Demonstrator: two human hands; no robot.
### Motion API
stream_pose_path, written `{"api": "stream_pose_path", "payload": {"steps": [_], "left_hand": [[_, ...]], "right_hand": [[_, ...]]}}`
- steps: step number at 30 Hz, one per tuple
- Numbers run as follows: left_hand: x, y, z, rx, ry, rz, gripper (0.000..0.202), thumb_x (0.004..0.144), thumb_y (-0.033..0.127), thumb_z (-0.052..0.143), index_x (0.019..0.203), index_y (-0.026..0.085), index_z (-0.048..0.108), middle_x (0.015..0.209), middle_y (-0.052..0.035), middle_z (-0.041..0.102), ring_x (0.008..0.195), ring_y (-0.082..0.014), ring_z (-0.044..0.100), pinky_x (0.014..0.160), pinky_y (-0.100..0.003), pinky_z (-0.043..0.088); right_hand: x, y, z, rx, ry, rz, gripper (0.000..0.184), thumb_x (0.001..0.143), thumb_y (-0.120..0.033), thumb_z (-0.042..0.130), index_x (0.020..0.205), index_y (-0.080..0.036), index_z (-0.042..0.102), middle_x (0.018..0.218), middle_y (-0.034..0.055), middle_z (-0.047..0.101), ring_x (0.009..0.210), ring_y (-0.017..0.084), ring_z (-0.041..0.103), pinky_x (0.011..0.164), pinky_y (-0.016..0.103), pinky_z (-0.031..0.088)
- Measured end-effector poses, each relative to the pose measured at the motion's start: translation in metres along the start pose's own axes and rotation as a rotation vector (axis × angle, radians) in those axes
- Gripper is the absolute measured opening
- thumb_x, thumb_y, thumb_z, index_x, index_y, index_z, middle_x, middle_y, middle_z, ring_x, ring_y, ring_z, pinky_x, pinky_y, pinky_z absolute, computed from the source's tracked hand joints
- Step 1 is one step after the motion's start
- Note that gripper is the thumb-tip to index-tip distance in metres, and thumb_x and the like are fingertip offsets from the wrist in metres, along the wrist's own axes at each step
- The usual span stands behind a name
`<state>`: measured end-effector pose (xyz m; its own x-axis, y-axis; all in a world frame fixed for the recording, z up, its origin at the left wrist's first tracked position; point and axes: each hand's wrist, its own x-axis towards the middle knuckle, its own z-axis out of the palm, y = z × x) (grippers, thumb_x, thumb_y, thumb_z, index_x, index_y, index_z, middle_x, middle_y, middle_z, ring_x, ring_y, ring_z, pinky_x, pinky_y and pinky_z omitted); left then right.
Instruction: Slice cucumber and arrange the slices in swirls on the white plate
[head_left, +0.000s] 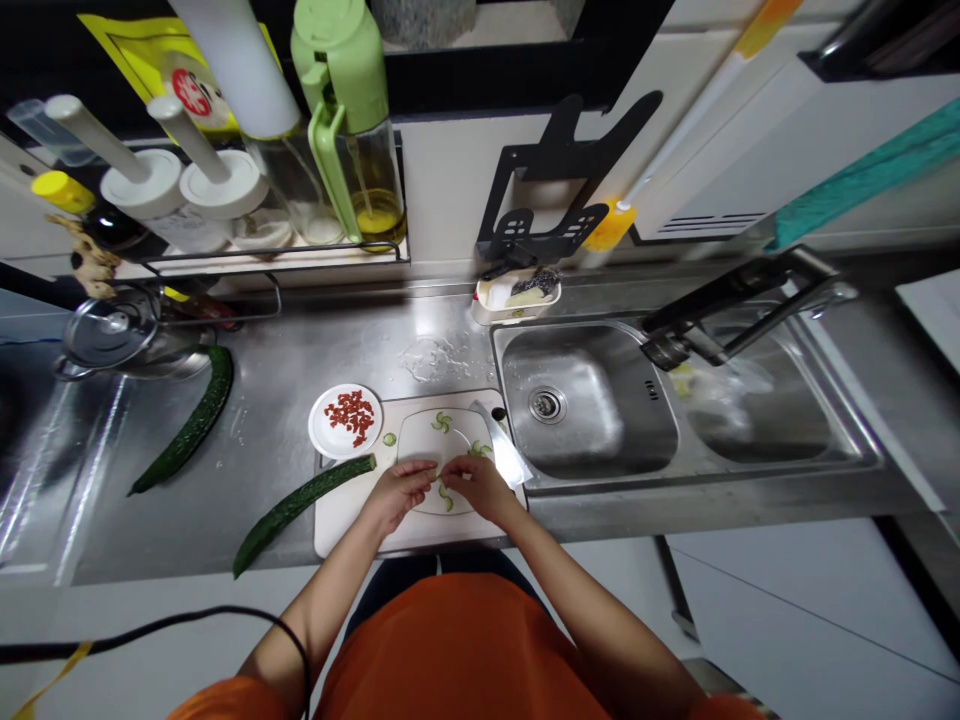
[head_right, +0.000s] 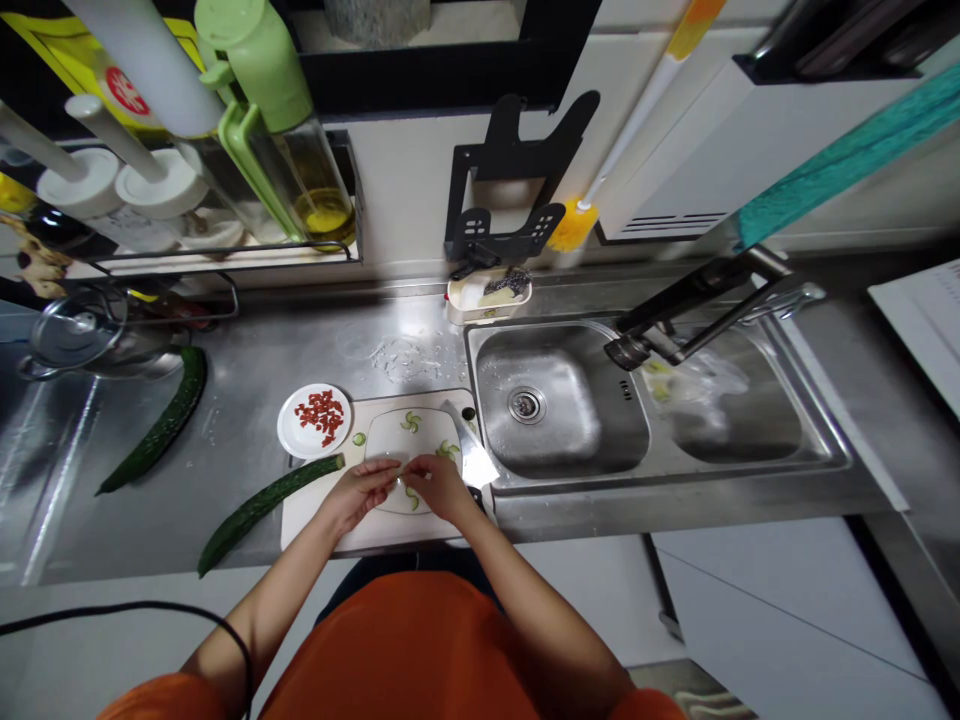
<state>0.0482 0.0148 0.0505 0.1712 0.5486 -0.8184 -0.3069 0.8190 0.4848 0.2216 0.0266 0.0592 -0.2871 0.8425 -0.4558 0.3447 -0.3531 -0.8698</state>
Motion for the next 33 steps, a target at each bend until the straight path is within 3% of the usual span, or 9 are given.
{"api": "stream_pose_path", "payload": {"steps": [7,12,17,23,33], "left_hand": [[0.001,-0.019,-0.002,0.458,0.126,0.372,0.018,0.064,0.033,0.071,0.074,0.018,0.069,0.068,-0.0014,0.066,0.063,-0.0125,0.057,0.061,-0.023,0.042],[0.000,-0.038,-0.001,0.841,0.181,0.509,0.011,0.076,0.027,0.058,0.079,0.021,0.067,0.066,0.0011,0.062,0.059,-0.0118,0.054,0.060,-0.023,0.039],[-0.003,-0.047,0.004,1.111,0.187,0.652,0.015,0.080,0.019,0.051,0.081,0.021,0.065,0.073,-0.0032,0.062,0.072,-0.0165,0.055,0.069,-0.026,0.038],[-0.003,-0.052,0.004,1.250,0.167,0.691,0.019,0.084,0.020,0.048,0.082,0.021,0.067,0.075,-0.0074,0.063,0.077,-0.0203,0.055,0.072,-0.030,0.038],[-0.002,-0.052,0.005,1.309,0.162,0.694,0.020,0.084,0.018,0.048,0.079,0.019,0.067,0.074,-0.0056,0.064,0.079,-0.0193,0.055,0.074,-0.029,0.040]], "right_hand": [[0.006,0.009,0.000,-0.211,-0.060,0.064,0.014,0.071,-0.018,0.057,0.072,-0.017,0.070,0.064,0.0003,0.066,0.062,0.013,0.055,0.057,0.022,0.038],[0.008,0.010,0.001,-0.612,-0.090,-0.005,0.018,0.075,-0.017,0.055,0.076,-0.019,0.073,0.071,0.0029,0.070,0.068,0.015,0.060,0.064,0.024,0.039],[0.006,0.009,0.006,-0.854,-0.119,-0.026,0.022,0.080,-0.016,0.051,0.077,-0.020,0.073,0.076,0.0071,0.071,0.085,0.021,0.060,0.074,0.030,0.038],[0.005,0.008,0.009,-0.898,-0.127,-0.043,0.021,0.083,-0.018,0.051,0.080,-0.019,0.072,0.080,0.0092,0.070,0.092,0.024,0.057,0.076,0.032,0.037],[0.004,0.009,0.008,-0.950,-0.194,-0.059,0.022,0.086,-0.020,0.049,0.084,-0.018,0.071,0.085,0.0095,0.070,0.099,0.025,0.054,0.079,0.033,0.035]]}}
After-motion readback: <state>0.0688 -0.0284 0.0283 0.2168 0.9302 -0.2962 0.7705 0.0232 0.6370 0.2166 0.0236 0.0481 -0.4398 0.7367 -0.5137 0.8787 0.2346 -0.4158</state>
